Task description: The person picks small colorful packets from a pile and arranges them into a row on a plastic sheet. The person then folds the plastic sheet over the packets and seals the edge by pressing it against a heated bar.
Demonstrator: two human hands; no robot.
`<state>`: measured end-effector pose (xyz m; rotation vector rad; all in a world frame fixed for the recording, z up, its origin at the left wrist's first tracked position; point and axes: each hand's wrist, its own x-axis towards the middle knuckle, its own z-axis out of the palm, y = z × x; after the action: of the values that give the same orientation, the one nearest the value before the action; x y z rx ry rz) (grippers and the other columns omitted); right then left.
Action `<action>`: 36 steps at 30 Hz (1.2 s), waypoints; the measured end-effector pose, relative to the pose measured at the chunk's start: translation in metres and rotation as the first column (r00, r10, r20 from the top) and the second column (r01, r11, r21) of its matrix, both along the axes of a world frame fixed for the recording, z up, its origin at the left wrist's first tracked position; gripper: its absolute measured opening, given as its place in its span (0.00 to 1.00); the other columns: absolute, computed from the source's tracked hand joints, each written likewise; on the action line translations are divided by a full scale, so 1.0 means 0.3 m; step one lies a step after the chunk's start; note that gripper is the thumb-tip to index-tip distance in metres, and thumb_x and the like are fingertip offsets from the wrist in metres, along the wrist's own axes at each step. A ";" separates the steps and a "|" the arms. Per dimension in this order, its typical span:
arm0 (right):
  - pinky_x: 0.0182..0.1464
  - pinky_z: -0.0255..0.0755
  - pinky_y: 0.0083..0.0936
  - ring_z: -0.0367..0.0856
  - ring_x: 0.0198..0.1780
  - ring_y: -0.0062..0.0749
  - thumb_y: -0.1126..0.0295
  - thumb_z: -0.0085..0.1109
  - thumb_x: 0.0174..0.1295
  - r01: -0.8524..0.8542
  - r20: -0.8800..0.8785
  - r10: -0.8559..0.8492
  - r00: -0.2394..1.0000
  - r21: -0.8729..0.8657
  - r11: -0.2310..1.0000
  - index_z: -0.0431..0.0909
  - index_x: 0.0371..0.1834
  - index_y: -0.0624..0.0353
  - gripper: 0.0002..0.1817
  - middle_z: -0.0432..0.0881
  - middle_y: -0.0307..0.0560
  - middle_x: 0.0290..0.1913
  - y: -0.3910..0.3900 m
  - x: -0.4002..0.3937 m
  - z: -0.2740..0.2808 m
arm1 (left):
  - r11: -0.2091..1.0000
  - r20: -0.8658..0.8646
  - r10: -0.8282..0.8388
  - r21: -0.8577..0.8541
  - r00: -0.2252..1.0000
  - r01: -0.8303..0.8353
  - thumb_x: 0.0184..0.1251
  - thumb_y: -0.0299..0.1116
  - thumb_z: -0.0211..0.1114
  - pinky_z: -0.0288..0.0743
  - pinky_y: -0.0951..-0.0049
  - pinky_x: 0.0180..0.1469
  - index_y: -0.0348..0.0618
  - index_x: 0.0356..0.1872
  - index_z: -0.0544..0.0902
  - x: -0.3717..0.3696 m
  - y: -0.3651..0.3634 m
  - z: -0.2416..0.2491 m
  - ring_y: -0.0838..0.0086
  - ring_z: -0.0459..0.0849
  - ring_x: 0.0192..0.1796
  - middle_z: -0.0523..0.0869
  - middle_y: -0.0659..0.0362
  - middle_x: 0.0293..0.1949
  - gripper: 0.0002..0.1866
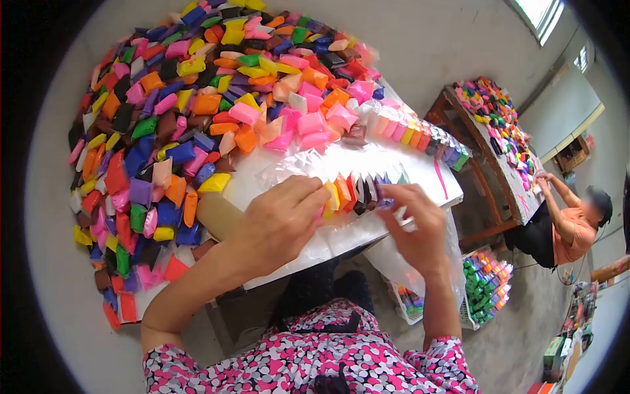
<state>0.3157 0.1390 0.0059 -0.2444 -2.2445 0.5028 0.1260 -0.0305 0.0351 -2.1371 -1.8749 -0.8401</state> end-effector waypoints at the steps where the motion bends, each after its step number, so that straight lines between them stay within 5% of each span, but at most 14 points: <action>1: 0.38 0.79 0.30 0.85 0.41 0.43 0.77 0.71 0.50 -0.040 0.089 0.039 0.995 0.011 0.999 0.79 0.53 0.60 0.24 0.83 0.51 0.45 -0.020 -0.039 0.014 | 1.000 -0.044 -0.013 0.005 0.999 0.013 0.56 0.27 0.67 0.75 0.61 0.57 0.32 0.48 0.76 0.004 0.030 -0.014 0.54 0.80 0.53 0.80 0.46 0.49 0.19; 2: 0.39 0.79 0.31 0.85 0.43 0.44 0.75 0.71 0.50 -0.035 0.142 0.025 0.990 0.070 0.997 0.78 0.53 0.59 0.24 0.82 0.51 0.46 -0.029 -0.068 0.018 | 0.991 -0.100 0.044 -0.125 0.994 -0.056 0.57 0.30 0.70 0.74 0.60 0.59 0.32 0.56 0.75 0.003 0.046 -0.027 0.53 0.79 0.57 0.79 0.44 0.54 0.26; 5: 0.43 0.78 0.34 0.83 0.46 0.46 0.69 0.71 0.50 -0.031 0.283 -0.027 0.959 0.199 0.979 0.77 0.53 0.57 0.24 0.80 0.52 0.48 -0.024 -0.134 0.009 | 0.944 -0.086 0.108 -0.302 0.990 -0.129 0.57 0.31 0.69 0.72 0.60 0.62 0.31 0.58 0.72 -0.004 0.099 -0.054 0.53 0.77 0.59 0.78 0.44 0.55 0.28; 10: 0.46 0.77 0.41 0.83 0.46 0.48 0.61 0.73 0.48 -0.004 0.422 -0.079 0.903 0.193 0.981 0.76 0.49 0.57 0.26 0.78 0.53 0.45 0.012 -0.199 0.017 | 0.922 -0.156 0.175 -0.320 0.972 -0.217 0.58 0.31 0.69 0.72 0.58 0.61 0.32 0.60 0.71 -0.025 0.129 -0.074 0.54 0.77 0.58 0.79 0.45 0.52 0.29; 13: 0.53 0.75 0.39 0.81 0.53 0.47 0.55 0.72 0.50 0.054 0.599 -0.111 0.793 0.112 0.992 0.76 0.61 0.53 0.33 0.78 0.53 0.55 0.009 -0.215 0.051 | 0.900 -0.151 0.168 -0.380 0.974 -0.214 0.57 0.32 0.70 0.72 0.58 0.59 0.34 0.62 0.70 -0.034 0.144 -0.064 0.55 0.77 0.58 0.79 0.46 0.51 0.31; 16: 0.51 0.74 0.40 0.82 0.51 0.46 0.53 0.71 0.51 0.084 0.630 -0.139 0.764 0.117 0.990 0.76 0.59 0.53 0.32 0.79 0.52 0.52 0.023 -0.223 0.023 | 0.858 -0.197 0.162 -0.457 0.967 -0.237 0.57 0.32 0.70 0.72 0.57 0.59 0.37 0.64 0.69 -0.050 0.168 -0.042 0.55 0.77 0.58 0.79 0.46 0.51 0.33; 20: 0.49 0.74 0.40 0.81 0.49 0.46 0.53 0.69 0.53 0.079 0.594 -0.139 0.792 0.126 0.989 0.78 0.55 0.54 0.28 0.79 0.51 0.48 0.034 -0.223 -0.015 | 0.804 -0.162 0.188 -0.541 0.969 -0.246 0.56 0.32 0.71 0.71 0.56 0.61 0.39 0.68 0.66 -0.058 0.184 -0.027 0.54 0.77 0.59 0.79 0.46 0.54 0.37; 25: 0.49 0.74 0.38 0.81 0.48 0.46 0.56 0.69 0.54 0.084 0.625 -0.157 0.764 0.145 0.986 0.78 0.51 0.56 0.24 0.79 0.52 0.48 0.023 -0.225 -0.002 | 0.920 0.087 0.153 -0.375 0.984 -0.110 0.56 0.30 0.70 0.69 0.57 0.64 0.40 0.71 0.64 -0.062 0.181 -0.088 0.52 0.76 0.61 0.77 0.44 0.57 0.40; 28: 0.52 0.76 0.40 0.82 0.50 0.47 0.62 0.70 0.53 0.052 0.495 -0.091 0.864 0.092 0.994 0.77 0.50 0.60 0.23 0.79 0.52 0.47 0.027 -0.197 0.008 | 0.942 0.122 0.064 -0.335 0.990 -0.020 0.55 0.30 0.70 0.69 0.57 0.65 0.40 0.71 0.64 -0.083 0.207 -0.127 0.52 0.76 0.62 0.77 0.44 0.59 0.40; 31: 0.54 0.75 0.39 0.82 0.47 0.43 0.69 0.73 0.48 -0.019 0.386 0.032 0.922 -0.037 0.999 0.77 0.56 0.61 0.29 0.78 0.52 0.56 0.068 -0.130 0.029 | 0.927 0.153 0.044 -0.375 0.987 0.016 0.54 0.30 0.71 0.70 0.58 0.65 0.39 0.69 0.66 -0.090 0.213 -0.123 0.52 0.76 0.63 0.76 0.44 0.60 0.39; 32: 0.59 0.73 0.38 0.81 0.51 0.43 0.72 0.75 0.45 -0.005 0.406 0.067 0.911 -0.151 0.989 0.76 0.60 0.61 0.34 0.77 0.51 0.59 0.073 -0.105 0.045 | 0.919 0.167 0.050 -0.393 0.985 0.020 0.53 0.30 0.71 0.70 0.58 0.65 0.39 0.69 0.67 -0.090 0.214 -0.120 0.52 0.76 0.63 0.76 0.43 0.61 0.39; 36: 0.64 0.69 0.40 0.74 0.61 0.50 0.73 0.71 0.46 0.022 0.423 -0.032 0.906 0.029 0.999 0.75 0.59 0.62 0.32 0.77 0.54 0.58 0.082 -0.067 0.046 | 0.927 0.185 0.020 -0.371 0.983 0.051 0.51 0.35 0.74 0.70 0.59 0.64 0.36 0.67 0.68 -0.088 0.231 -0.124 0.51 0.76 0.62 0.76 0.43 0.60 0.40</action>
<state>0.2955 0.1637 0.0197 -0.4048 -2.6641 0.4391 0.0995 0.0387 -0.0020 -2.3607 -2.2752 -0.7556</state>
